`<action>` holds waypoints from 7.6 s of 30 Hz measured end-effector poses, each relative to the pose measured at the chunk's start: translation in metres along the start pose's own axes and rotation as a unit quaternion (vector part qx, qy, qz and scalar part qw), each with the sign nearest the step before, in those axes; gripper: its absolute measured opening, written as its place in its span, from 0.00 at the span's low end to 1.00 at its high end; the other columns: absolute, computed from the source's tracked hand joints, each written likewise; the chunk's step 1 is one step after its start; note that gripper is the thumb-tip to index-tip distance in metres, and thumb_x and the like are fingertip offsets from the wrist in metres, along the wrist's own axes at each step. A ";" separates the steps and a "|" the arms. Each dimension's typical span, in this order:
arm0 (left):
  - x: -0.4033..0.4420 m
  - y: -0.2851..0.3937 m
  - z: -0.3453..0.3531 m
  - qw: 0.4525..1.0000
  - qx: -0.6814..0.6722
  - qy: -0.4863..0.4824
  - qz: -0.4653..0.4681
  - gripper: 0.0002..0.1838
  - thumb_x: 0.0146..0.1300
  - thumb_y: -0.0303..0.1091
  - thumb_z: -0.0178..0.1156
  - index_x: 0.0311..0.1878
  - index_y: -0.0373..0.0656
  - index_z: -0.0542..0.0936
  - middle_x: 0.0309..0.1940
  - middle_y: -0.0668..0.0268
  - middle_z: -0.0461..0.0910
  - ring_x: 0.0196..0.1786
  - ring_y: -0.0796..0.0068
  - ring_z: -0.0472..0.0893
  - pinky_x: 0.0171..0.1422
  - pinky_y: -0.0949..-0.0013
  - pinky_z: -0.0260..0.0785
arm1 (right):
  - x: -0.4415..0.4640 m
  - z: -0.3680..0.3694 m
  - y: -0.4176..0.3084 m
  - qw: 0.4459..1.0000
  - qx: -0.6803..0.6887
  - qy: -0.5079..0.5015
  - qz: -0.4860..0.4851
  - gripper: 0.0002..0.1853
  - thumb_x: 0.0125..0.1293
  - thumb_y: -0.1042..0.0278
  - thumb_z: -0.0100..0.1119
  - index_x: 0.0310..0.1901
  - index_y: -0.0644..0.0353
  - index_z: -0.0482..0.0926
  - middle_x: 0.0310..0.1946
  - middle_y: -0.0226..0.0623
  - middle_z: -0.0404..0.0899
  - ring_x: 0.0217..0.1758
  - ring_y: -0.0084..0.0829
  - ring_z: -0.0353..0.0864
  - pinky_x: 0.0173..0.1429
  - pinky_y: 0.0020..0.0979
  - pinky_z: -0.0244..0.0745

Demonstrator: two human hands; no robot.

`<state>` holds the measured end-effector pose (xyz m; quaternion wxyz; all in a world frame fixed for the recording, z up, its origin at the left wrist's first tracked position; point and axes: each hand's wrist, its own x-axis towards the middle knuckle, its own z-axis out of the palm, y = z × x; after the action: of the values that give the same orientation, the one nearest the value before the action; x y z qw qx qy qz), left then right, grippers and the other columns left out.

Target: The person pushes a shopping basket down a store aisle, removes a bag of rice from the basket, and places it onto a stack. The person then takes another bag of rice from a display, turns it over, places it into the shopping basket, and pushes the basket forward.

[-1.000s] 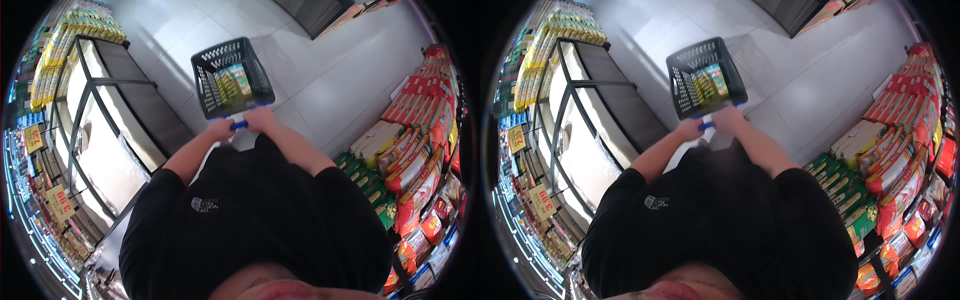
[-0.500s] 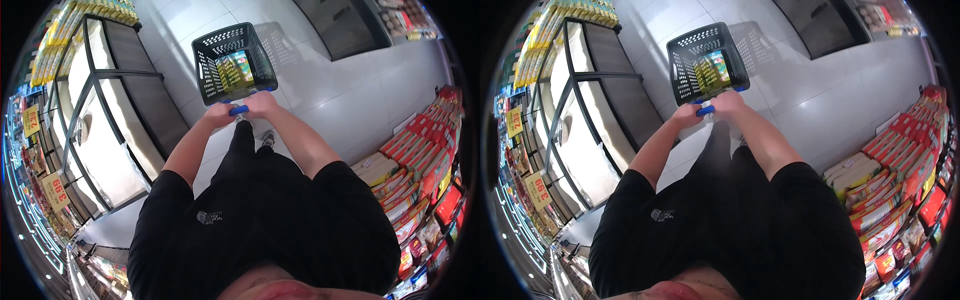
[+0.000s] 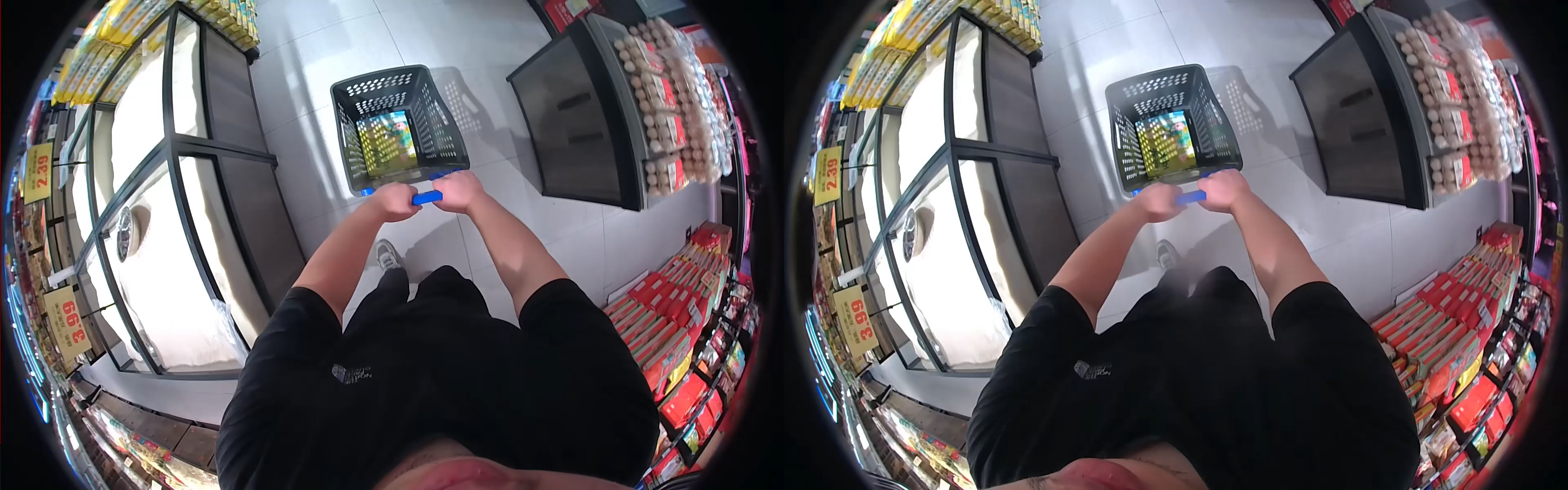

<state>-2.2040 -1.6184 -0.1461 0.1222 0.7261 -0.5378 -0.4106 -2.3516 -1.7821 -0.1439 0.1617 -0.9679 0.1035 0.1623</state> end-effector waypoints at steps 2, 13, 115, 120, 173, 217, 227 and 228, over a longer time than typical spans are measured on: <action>0.021 -0.015 -0.018 1.000 0.000 0.001 -0.010 0.16 0.60 0.46 0.65 0.42 0.42 0.87 0.41 0.50 0.87 0.48 0.45 0.85 0.55 0.48 0.76 | 0.028 -0.016 0.011 1.000 -0.007 -0.004 -0.010 0.12 0.58 0.53 0.61 0.27 0.51 0.84 0.31 0.42 0.88 0.37 0.49 0.88 0.44 0.51 0.82; 0.119 -0.076 -0.160 0.998 -0.035 0.037 -0.045 0.18 0.61 0.49 0.69 0.40 0.42 0.85 0.39 0.50 0.87 0.46 0.46 0.86 0.52 0.48 0.77 | 0.206 -0.084 0.090 0.986 0.001 0.115 -0.123 0.11 0.50 0.54 0.69 0.24 0.50 0.81 0.24 0.38 0.83 0.30 0.46 0.87 0.37 0.50 0.81; 0.978 -0.419 -1.177 0.519 0.495 -0.332 0.613 0.08 0.42 0.45 0.68 0.24 0.55 0.83 0.22 0.69 0.85 0.31 0.63 0.87 0.40 0.57 0.74 | 1.273 -0.597 0.334 0.653 0.591 0.158 0.446 0.24 0.60 0.42 0.67 0.31 0.60 0.86 0.34 0.53 0.87 0.42 0.52 0.89 0.51 0.48 0.82; 1.034 -0.424 -1.175 0.476 0.424 -0.350 0.686 0.09 0.42 0.45 0.67 0.24 0.52 0.84 0.23 0.64 0.86 0.30 0.58 0.87 0.38 0.54 0.77 | 1.275 -0.635 0.362 0.672 0.527 0.187 0.486 0.23 0.61 0.42 0.62 0.34 0.58 0.88 0.39 0.52 0.88 0.46 0.52 0.88 0.54 0.50 0.82; 0.787 0.055 -0.526 -0.028 0.555 -0.480 0.679 0.15 0.56 0.41 0.58 0.37 0.47 0.91 0.42 0.53 0.89 0.46 0.50 0.88 0.52 0.50 0.81 | 0.701 -0.408 0.367 -0.048 0.526 0.262 0.808 0.18 0.66 0.53 0.54 0.46 0.52 0.88 0.46 0.44 0.89 0.51 0.46 0.89 0.57 0.46 0.83; 0.115 0.208 0.095 -0.164 0.561 -0.455 0.672 0.22 0.58 0.44 0.56 0.44 0.39 0.90 0.48 0.49 0.88 0.54 0.50 0.87 0.59 0.50 0.80 | 0.064 -0.017 -0.100 -0.186 0.476 0.310 0.802 0.15 0.60 0.55 0.59 0.42 0.48 0.91 0.41 0.42 0.91 0.46 0.44 0.91 0.52 0.46 0.85; -0.041 0.227 0.233 -0.214 0.546 -0.433 0.685 0.17 0.60 0.48 0.58 0.41 0.50 0.90 0.43 0.53 0.89 0.49 0.49 0.87 0.56 0.50 0.80 | -0.075 0.059 -0.220 -0.246 0.501 0.348 0.753 0.17 0.61 0.57 0.57 0.48 0.48 0.89 0.46 0.41 0.90 0.51 0.43 0.90 0.55 0.44 0.85; -0.058 0.227 0.245 -0.226 0.551 -0.425 0.682 0.18 0.59 0.47 0.58 0.41 0.49 0.90 0.43 0.53 0.89 0.49 0.49 0.87 0.56 0.50 0.80 | -0.088 0.064 -0.231 -0.249 0.506 0.345 0.750 0.17 0.61 0.57 0.57 0.49 0.47 0.89 0.46 0.40 0.90 0.51 0.43 0.90 0.55 0.44 0.84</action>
<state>-2.5416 -1.5910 -0.1335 0.3764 0.6378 0.6516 -0.1642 -2.3923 -1.5329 -0.1066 -0.2922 -0.3449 -0.8381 0.3053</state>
